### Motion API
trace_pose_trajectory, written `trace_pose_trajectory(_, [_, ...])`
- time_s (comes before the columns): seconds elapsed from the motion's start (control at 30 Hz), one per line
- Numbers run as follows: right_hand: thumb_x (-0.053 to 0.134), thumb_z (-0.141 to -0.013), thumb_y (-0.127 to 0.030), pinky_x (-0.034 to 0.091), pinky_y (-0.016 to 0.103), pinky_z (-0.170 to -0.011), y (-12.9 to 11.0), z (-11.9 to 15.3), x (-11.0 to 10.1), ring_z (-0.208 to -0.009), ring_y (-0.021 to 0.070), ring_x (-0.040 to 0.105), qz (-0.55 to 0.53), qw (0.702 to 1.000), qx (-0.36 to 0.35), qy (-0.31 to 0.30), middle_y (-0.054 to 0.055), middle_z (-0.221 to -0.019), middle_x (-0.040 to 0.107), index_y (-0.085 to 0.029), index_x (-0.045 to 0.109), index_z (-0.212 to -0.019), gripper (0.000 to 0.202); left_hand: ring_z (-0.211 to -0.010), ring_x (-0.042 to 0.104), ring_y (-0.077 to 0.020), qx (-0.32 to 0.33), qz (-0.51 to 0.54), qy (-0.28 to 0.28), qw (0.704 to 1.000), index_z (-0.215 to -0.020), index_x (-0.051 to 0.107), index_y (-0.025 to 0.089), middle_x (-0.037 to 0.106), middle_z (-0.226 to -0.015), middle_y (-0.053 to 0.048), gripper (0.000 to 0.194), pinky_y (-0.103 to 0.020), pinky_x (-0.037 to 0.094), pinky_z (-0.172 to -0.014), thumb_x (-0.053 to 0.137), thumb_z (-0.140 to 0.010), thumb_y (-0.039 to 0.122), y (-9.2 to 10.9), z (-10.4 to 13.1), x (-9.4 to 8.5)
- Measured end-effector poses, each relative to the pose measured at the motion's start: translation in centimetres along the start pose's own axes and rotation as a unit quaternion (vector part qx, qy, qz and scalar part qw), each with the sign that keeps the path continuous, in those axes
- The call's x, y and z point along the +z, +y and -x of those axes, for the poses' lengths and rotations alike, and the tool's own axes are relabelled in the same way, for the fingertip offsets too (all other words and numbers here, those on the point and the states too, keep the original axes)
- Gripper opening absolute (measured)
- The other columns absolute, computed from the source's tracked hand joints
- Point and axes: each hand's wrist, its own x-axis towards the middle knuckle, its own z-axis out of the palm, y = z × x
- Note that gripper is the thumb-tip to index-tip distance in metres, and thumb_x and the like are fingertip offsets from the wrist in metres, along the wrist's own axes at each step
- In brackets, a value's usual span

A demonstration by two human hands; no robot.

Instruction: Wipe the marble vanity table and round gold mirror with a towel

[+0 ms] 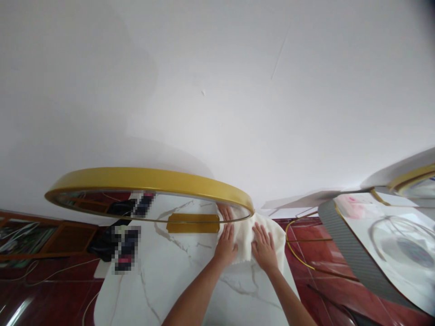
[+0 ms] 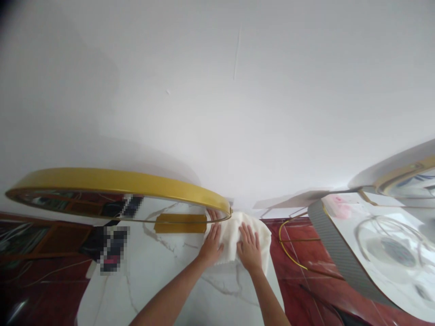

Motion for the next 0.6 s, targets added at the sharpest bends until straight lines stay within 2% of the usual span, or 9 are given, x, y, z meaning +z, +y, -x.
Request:
trace_pose_trajectory(0.2, [0.037,-0.083,-0.022,0.015,0.050,-0.113,0.5,7.5,-1.7,-0.139,0.0233,0.019,-0.023,0.999,-0.014,-0.028,0.002,-0.151,0.026,-0.023,0.011,-0.147,0.070,-0.142,-0.003,-0.0232,0.040,0.010,-0.042,0.998,-0.148,0.002,0.024,-0.005,-0.155,0.003,0.083,-0.044,0.015,-0.117,0.046,-0.078,0.018,0.0,7.2,1.4])
trace_pose_trajectory(0.37, [0.038,-0.083,-0.026,0.017,0.051,-0.112,0.5,13.9,-2.5,-0.137,0.0263,0.024,-0.032,0.998,-0.020,-0.047,0.001,-0.151,0.026,-0.027,0.012,-0.147,0.070,-0.142,-0.003,-0.0228,0.057,0.043,-0.102,0.992,-0.148,-0.002,0.028,-0.007,-0.154,0.006,0.087,-0.044,0.013,-0.117,0.048,-0.077,0.018,0.2,12.3,2.0])
trace_pose_trajectory(0.5, [0.038,-0.084,-0.030,0.019,0.051,-0.111,-0.9,16.7,-2.6,-0.137,0.0270,0.026,-0.028,0.998,-0.026,-0.053,0.001,-0.151,0.026,-0.028,0.012,-0.147,0.069,-0.142,0.002,-0.0223,0.085,0.064,-0.126,0.986,-0.147,-0.001,0.030,-0.004,-0.154,0.007,0.086,-0.043,0.015,-0.117,0.049,-0.078,0.019,-0.9,14.7,1.2])
trace_pose_trajectory(0.6, [0.038,-0.085,-0.032,0.021,0.049,-0.109,-3.2,17.6,-2.3,-0.137,0.0268,0.026,-0.017,0.996,-0.048,-0.072,0.001,-0.150,0.026,-0.029,0.011,-0.147,0.068,-0.142,0.007,-0.0202,0.094,0.066,-0.121,0.986,-0.147,0.002,0.033,0.002,-0.155,0.008,0.079,-0.042,0.017,-0.117,0.043,-0.081,0.017,-3.0,16.3,-0.1])
